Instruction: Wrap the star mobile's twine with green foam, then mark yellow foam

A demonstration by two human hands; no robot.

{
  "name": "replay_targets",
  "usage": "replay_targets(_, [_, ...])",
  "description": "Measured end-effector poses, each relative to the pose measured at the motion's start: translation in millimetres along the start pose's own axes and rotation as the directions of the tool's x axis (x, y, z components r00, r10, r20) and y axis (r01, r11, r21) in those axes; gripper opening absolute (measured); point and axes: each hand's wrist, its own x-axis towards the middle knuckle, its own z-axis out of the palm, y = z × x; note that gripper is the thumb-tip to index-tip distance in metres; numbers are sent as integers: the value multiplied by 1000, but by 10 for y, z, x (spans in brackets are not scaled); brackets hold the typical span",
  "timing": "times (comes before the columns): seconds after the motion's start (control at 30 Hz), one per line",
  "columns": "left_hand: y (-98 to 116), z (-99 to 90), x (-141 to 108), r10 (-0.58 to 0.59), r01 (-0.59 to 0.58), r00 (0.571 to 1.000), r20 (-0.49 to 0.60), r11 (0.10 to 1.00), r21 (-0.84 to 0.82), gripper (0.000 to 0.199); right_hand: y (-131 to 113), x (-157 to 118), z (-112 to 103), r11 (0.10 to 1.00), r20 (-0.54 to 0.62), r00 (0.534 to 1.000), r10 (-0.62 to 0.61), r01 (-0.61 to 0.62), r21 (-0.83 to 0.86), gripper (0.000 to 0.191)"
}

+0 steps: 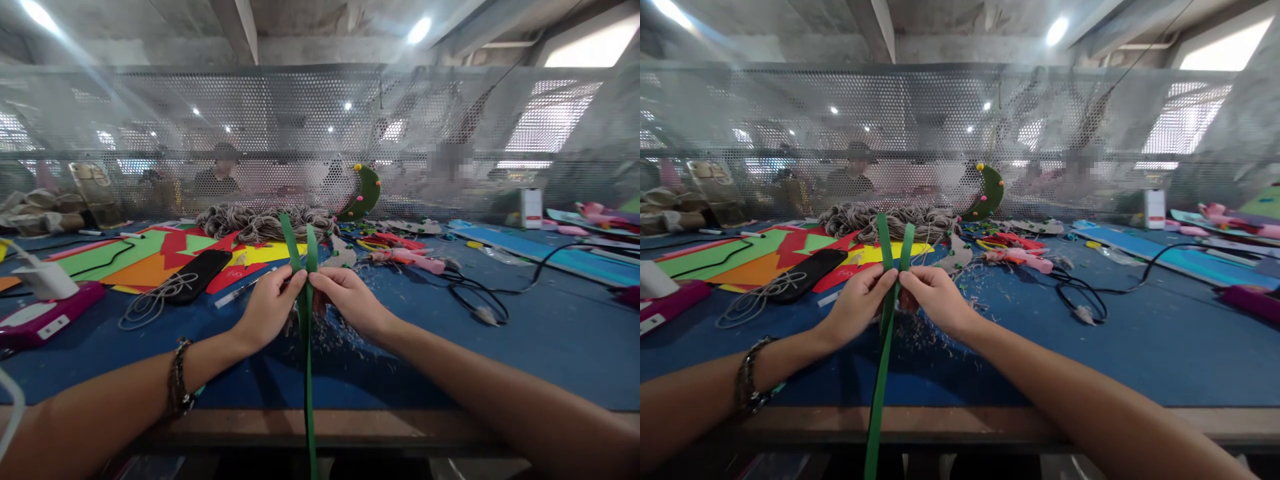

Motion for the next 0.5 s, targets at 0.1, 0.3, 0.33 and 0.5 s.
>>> replay_targets(0.1, [-6, -15, 21, -55, 53, 996, -68, 998, -23, 32, -5, -3, 1, 999, -44, 999, -24, 23, -38, 33])
replay_targets(0.3, [23, -35, 14, -56, 70, 990, 126, 992, -109, 33, -26, -5, -5, 999, -107, 993, -39, 38, -6, 33])
replay_targets(0.33, [29, -36, 8, -34, 51, 986, 163, 994, -97, 32, -29, -4, -5, 999, -112, 993, -32, 32, -2, 33])
replay_targets(0.5, [17, -36, -5, 30, -35, 984, 177, 999, 22, 27, -36, -4, -9, 997, -49, 998, 47, -50, -55, 38])
